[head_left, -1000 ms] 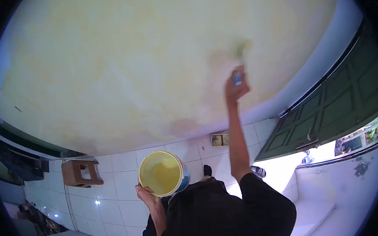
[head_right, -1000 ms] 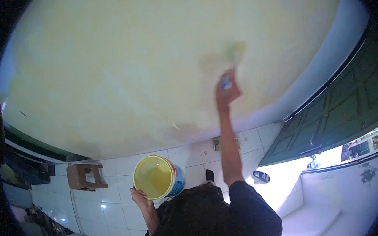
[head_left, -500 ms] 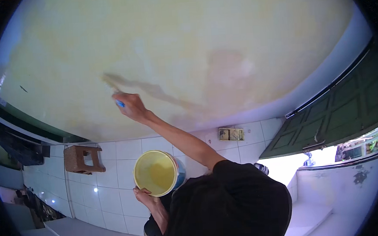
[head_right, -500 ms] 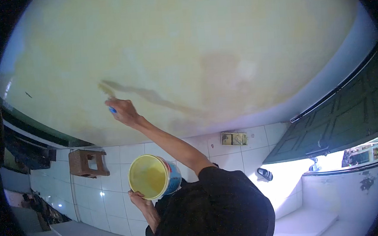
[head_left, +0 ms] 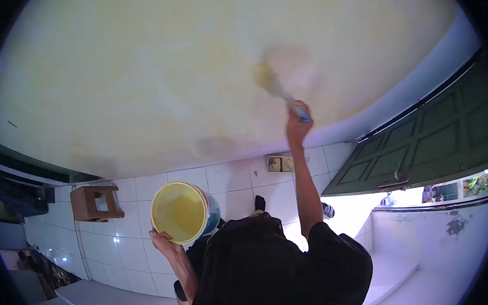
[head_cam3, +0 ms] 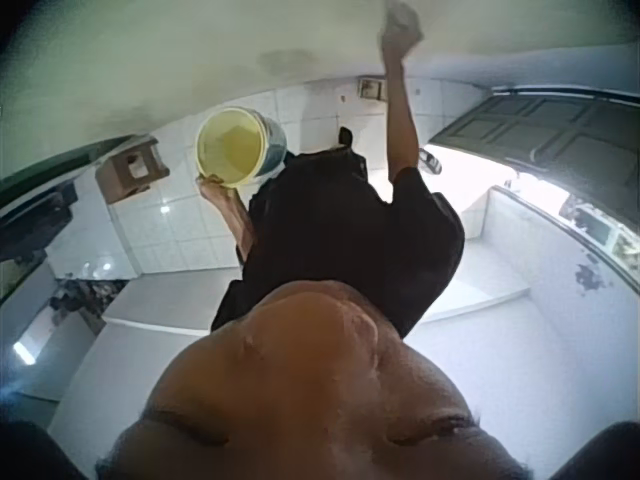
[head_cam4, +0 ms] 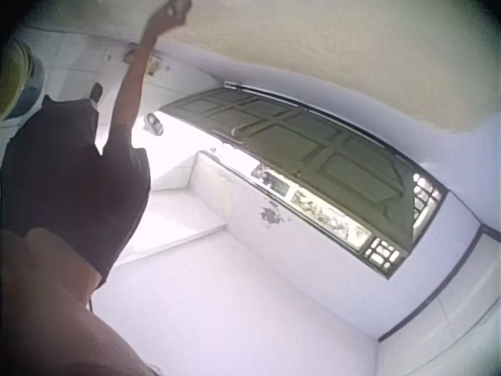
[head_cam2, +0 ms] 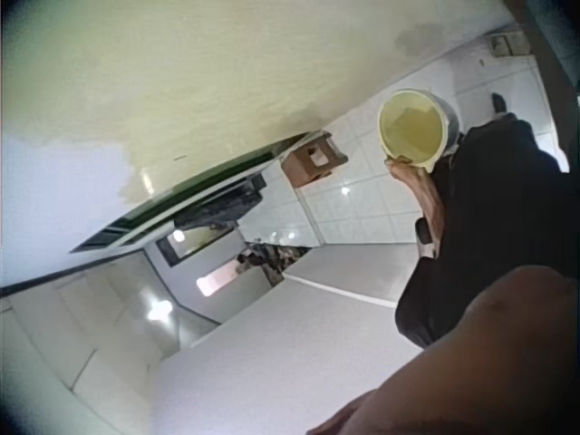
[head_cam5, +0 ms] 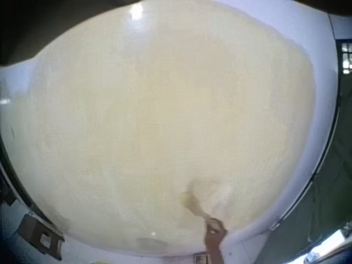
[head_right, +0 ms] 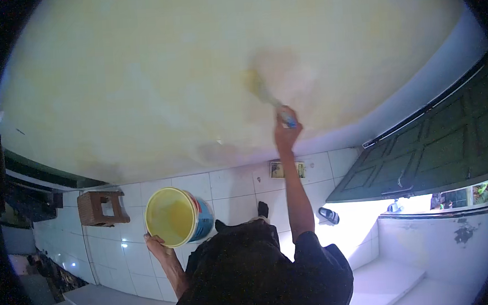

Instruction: The person paints a wall using a brush. They dip the brush into a yellow paint bucket and apply the paint to a wall surface in broad strokes.

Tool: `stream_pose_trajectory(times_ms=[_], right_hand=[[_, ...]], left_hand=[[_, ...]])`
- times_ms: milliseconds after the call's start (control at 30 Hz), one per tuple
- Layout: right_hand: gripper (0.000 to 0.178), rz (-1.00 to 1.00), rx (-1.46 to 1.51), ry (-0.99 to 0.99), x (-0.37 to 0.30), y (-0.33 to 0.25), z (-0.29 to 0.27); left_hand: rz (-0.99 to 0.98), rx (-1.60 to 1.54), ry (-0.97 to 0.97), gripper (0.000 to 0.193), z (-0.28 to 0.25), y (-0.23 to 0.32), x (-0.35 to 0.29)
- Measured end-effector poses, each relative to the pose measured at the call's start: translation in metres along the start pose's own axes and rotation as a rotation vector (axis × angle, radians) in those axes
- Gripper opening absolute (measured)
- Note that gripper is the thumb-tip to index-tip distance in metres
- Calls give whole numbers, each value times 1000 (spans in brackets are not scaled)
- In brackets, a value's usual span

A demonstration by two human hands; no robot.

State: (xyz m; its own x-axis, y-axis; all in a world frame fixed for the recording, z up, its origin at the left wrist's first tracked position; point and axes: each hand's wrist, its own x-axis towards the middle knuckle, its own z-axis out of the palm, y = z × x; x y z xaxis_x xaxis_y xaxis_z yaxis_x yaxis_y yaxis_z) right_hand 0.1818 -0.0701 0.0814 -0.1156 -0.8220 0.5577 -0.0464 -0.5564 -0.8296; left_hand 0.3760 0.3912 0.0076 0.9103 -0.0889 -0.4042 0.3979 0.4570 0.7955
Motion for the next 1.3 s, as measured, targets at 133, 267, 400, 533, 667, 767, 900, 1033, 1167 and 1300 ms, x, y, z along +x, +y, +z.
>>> stream_pose_trajectory(times_ms=[133,267,400,533,667,767,900,1033,1167,1300], right_hand=[[5,20,-22,325,46,37,-80],[10,19,-365,713,73,138,-171],[12,22,-473,874,88,165,-176],[25,183,-377,475,27,157,-96],[24,75,-222,-22,-93,111,-19],[15,142,-17,-239,-117,82,-15],[14,357,-30,-498,-112,89,-38],[19,996,288,-185,-133,153,-86],[19,1333,197,-97,-170,139,-99],[24,1602,90,-107,-202,106,-83]], left_hand=[[-20,-76,21,18,46,-9,-31],[-90,-22,-54,15,97,-25,-54],[-167,-3,62,19,150,-20,-97],[-171,28,-62,16,112,-50,-78],[-103,24,-23,12,147,-59,-102],[-47,90,-38,12,113,-68,-88],[48,5,62,13,124,-57,-114],[28,82,-95,19,119,-60,-116],[172,-21,-53,26,156,-59,-151],[239,20,-123,33,173,-61,-162]])
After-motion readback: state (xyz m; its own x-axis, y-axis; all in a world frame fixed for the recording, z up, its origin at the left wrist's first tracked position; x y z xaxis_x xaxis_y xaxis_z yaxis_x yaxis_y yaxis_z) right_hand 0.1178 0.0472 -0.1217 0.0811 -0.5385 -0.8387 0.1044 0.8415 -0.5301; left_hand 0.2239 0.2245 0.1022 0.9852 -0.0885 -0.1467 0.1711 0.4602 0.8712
